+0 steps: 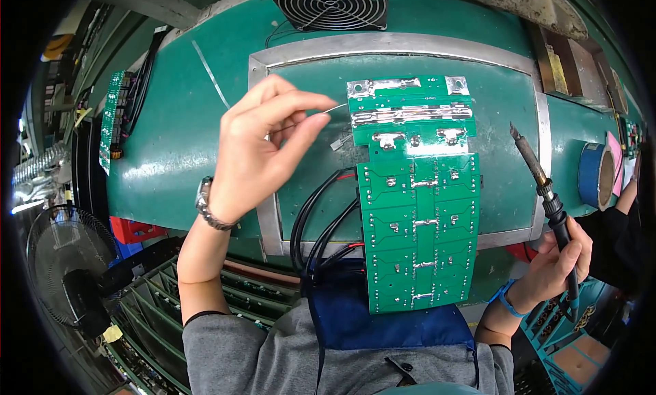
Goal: The person solders electronic components onto a printed circuit board using a soldering iron and solder wire.
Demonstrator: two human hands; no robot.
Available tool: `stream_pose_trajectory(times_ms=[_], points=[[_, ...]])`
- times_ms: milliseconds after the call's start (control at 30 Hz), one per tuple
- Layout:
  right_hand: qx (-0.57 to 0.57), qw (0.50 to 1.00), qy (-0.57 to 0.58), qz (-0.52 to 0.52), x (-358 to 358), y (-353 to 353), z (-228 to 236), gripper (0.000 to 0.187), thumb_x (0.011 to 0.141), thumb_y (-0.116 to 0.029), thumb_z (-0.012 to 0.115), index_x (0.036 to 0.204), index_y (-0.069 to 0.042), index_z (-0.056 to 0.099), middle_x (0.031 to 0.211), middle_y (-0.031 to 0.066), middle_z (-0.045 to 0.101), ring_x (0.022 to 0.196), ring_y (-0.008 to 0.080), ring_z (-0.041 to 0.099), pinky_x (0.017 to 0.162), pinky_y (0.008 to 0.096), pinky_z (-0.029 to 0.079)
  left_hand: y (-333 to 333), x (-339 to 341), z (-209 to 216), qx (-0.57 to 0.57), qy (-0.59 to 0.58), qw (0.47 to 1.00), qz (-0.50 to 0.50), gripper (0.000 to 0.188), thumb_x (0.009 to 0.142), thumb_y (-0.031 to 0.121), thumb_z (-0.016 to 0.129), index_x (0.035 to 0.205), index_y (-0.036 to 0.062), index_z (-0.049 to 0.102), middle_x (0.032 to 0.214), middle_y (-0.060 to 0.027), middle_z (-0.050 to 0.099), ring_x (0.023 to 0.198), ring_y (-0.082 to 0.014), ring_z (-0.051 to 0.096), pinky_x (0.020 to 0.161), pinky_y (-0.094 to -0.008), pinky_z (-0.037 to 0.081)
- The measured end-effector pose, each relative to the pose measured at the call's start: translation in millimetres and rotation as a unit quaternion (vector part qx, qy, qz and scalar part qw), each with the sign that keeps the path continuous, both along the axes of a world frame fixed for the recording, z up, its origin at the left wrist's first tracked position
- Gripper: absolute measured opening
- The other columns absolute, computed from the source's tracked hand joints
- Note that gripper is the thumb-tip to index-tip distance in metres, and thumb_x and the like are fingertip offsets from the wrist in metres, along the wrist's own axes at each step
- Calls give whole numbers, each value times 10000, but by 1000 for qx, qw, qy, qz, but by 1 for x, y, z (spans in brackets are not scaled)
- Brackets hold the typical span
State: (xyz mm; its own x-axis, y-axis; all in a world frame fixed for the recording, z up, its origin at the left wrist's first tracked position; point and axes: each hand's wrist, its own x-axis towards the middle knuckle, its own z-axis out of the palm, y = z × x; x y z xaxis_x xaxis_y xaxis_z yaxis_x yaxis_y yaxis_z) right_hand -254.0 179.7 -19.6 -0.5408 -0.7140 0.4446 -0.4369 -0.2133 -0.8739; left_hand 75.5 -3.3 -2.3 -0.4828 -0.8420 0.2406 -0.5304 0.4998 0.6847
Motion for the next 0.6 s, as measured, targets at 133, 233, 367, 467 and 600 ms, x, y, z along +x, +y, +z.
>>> stream_pose_trajectory(times_ms=[133, 233, 367, 467, 600], points=[[10, 1000, 11, -14, 4, -2, 1, 405, 953, -325, 520, 1024, 62, 614, 804, 142, 617, 558, 101, 520, 476, 162, 388, -1, -12, -5, -26, -3, 1000, -18, 174, 798, 10, 686, 965, 56, 704, 739, -33, 513, 608, -118, 498, 503, -242, 404], [13, 999, 20, -22, 2, 2, 4, 412, 949, -341, 530, 1027, 56, 611, 741, 131, 608, 523, 99, 503, 471, 164, 376, -6, -18, -11, -75, -21, 996, -38, 208, 776, 12, 694, 973, 80, 710, 726, -47, 498, 604, -154, 501, 505, -270, 415], [14, 1000, 21, -11, 3, -2, 3, 419, 953, -342, 523, 1023, 63, 605, 729, 128, 599, 526, 101, 508, 469, 164, 380, -3, -13, -13, -91, -48, 993, -51, 285, 769, -26, 688, 1032, 80, 716, 740, -43, 493, 632, -134, 491, 542, -244, 394], [18, 1000, 14, -13, 6, -4, 4, 414, 952, -334, 519, 1021, 66, 602, 732, 136, 594, 528, 102, 509, 471, 167, 385, -3, -14, -15, -92, -56, 993, -48, 284, 769, -41, 678, 1027, 70, 715, 739, -46, 491, 642, -135, 500, 558, -241, 403], [18, 999, 8, -32, 13, -14, 17, 408, 953, -325, 512, 1000, 71, 597, 730, 134, 578, 530, 104, 510, 477, 170, 392, -8, -8, -11, -72, -11, 996, -58, 268, 787, -49, 657, 1025, 60, 713, 740, -33, 491, 663, -118, 496, 563, -221, 395]])
